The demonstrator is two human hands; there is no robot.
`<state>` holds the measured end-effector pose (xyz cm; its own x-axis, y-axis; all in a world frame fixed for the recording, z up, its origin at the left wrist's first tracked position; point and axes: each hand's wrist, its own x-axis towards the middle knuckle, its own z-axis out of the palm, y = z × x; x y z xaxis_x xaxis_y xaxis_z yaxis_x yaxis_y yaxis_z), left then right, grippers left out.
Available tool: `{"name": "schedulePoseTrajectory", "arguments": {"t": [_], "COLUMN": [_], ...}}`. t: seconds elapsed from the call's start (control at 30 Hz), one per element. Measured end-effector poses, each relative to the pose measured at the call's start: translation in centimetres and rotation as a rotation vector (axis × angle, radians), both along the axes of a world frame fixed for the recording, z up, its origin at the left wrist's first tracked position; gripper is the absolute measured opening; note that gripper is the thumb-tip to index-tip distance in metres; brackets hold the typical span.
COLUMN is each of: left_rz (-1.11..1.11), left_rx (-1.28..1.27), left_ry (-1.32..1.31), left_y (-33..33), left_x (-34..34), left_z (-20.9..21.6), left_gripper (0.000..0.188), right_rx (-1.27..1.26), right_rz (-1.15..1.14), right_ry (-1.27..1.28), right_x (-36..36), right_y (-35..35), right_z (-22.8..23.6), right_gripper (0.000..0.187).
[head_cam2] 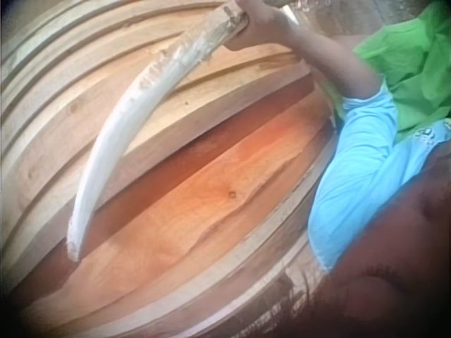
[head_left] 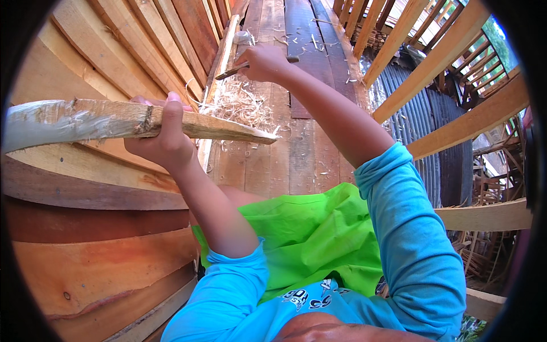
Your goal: The person sits on a wooden floor and uses a knife to carve a long piece of wood, peeling away thin shavings. The person holds the wood with the left hand and manipulates the knife with the right hand, working along the length of the piece.
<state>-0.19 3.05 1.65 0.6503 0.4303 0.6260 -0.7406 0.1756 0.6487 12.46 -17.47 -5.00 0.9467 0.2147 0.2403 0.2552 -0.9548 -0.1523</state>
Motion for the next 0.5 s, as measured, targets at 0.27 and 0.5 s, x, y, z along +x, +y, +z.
{"name": "schedulePoseTrajectory", "arguments": {"t": [0.27, 0.5], "left_rz": [-0.014, -0.019], "left_rx": [0.015, 0.026], "left_ry": [0.012, 0.024], "left_y": [-0.5, -0.5], "left_x": [0.0, 0.0], "left_z": [0.1, -0.2], "left_gripper": [0.019, 0.020], "right_rx": [-0.275, -0.456], "right_rz": [0.012, 0.073], "right_ry": [-0.154, -0.295], "right_x": [-1.3, -1.8], "right_y": [-0.8, 0.7], "right_z": [1.3, 2.6], "right_gripper": [0.020, 0.015]}}
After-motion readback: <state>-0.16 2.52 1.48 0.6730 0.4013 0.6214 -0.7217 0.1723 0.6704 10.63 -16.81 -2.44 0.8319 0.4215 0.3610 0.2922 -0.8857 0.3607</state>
